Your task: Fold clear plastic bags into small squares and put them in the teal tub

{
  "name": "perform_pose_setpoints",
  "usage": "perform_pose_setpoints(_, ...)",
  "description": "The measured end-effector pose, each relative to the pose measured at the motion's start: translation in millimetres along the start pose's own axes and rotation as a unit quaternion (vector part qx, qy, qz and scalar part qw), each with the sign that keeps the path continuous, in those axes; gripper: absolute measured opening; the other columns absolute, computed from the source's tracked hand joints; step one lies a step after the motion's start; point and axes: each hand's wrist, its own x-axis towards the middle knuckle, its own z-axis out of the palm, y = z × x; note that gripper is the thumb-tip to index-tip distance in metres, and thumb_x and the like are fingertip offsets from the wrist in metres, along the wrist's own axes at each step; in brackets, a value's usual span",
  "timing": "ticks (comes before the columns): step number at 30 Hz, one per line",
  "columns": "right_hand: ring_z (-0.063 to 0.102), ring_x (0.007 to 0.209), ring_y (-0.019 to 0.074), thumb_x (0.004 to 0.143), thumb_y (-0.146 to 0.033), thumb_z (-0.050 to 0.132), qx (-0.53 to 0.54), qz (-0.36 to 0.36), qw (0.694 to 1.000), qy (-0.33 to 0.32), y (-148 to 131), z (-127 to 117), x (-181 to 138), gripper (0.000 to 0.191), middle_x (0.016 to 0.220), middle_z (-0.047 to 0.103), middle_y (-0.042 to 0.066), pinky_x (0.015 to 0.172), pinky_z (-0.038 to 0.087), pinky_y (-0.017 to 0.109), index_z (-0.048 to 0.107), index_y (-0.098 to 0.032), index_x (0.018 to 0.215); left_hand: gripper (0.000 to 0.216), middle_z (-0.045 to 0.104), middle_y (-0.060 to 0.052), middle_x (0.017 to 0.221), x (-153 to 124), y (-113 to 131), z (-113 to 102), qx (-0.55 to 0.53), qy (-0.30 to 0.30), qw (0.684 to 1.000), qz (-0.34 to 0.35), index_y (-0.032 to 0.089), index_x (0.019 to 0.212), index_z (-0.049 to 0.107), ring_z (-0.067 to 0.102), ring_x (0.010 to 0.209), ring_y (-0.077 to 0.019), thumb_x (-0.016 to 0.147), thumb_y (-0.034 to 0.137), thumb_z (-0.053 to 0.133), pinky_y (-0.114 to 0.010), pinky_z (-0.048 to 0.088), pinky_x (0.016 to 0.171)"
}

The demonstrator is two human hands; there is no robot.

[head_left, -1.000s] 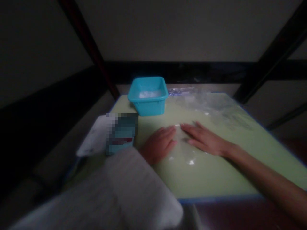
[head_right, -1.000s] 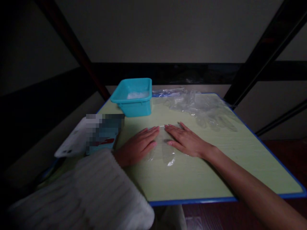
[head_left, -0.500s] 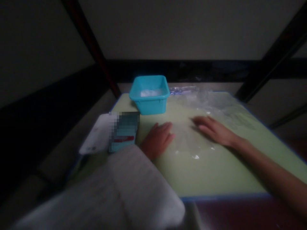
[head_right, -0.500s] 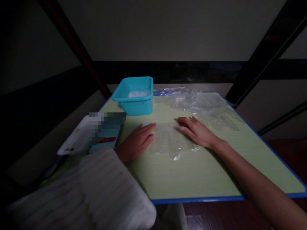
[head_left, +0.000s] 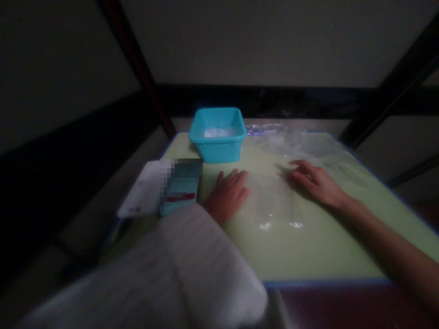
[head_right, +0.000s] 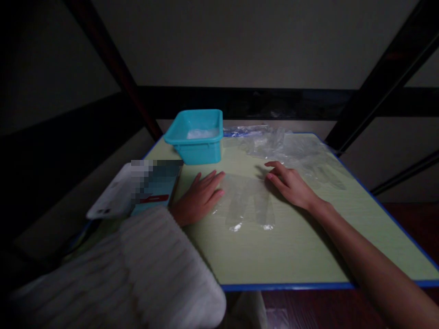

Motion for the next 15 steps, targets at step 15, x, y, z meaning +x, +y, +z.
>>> perform_pose_setpoints(15,0.059,0.054,0.0167,0.09,-0.042,0.043,0.098,0.049,0.993,-0.031,-10,-2,-3,0.03,0.068,0.066,0.004,0.047,0.043,0.026,0.05,-0.019,0.107,0.023,0.071,0.001,0.088,-6,4,-4,-0.074,0.097,0.99,0.074,0.019,0.103,0.055,0.067,0.081,-0.0129,0.085,0.015,0.041,-0.044,0.025,0.113)
